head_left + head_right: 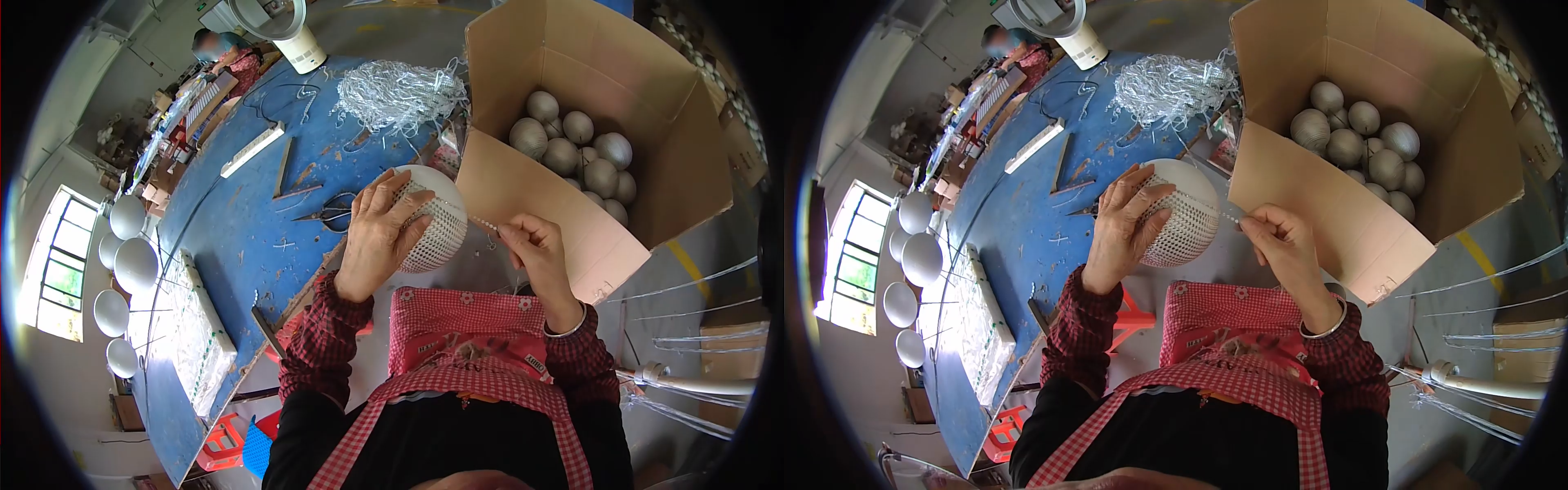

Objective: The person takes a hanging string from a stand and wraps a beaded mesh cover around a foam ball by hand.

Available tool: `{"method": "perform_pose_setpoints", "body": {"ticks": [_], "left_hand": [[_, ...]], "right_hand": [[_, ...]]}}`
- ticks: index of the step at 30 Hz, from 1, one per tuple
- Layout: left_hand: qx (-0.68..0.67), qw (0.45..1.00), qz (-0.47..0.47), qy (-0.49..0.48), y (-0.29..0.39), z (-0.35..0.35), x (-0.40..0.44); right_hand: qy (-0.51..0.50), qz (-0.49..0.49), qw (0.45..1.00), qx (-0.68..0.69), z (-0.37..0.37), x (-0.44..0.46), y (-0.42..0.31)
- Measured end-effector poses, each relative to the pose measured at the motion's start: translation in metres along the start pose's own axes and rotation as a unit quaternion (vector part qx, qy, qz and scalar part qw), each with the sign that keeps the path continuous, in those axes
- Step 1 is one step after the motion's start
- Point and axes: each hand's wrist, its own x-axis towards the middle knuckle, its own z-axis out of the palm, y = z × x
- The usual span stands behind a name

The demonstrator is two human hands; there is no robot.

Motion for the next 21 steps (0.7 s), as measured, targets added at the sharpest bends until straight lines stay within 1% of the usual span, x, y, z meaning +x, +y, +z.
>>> {"method": "perform_pose_setpoints", "body": {"ticks": [3, 4, 8, 11, 15, 17, 19, 21], "left_hand": [[-0.026, 1.000, -0.009, -0.005, -0.005, 0.000, -0.001], [-0.039, 0.999, -0.013, -0.007, -0.007, -0.001, -0.001], [-0.064, 0.998, -0.025, -0.013, -0.012, -0.003, -0.002], [-0.067, 0.997, -0.028, -0.023, -0.010, -0.008, 0.001], [-0.054, 0.998, -0.026, -0.016, -0.009, -0.007, 0.001], [-0.046, 0.999, -0.023, -0.011, -0.008, -0.006, 0.001], [-0.069, 0.998, -0.007, 0.006, -0.009, -0.006, 0.000], [-0.081, 0.997, 0.000, 0.012, -0.008, -0.006, -0.001]], "right_hand": [[-0.039, 0.039, 0.998, -0.022, 0.000, 0.002, 0.007], [-0.038, 0.039, 0.998, -0.020, 0.001, 0.003, 0.010], [-0.043, 0.078, 0.996, 0.014, 0.004, 0.009, 0.021], [-0.088, 0.086, 0.991, 0.048, 0.001, 0.016, 0.029], [-0.057, 0.064, 0.996, 0.026, 0.013, 0.018, 0.028], [-0.060, 0.052, 0.997, 0.017, 0.017, 0.019, 0.025], [-0.066, 0.028, 0.997, -0.002, 0.020, 0.019, 0.023], [-0.080, 0.026, 0.996, -0.010, 0.017, 0.021, 0.025]]}}
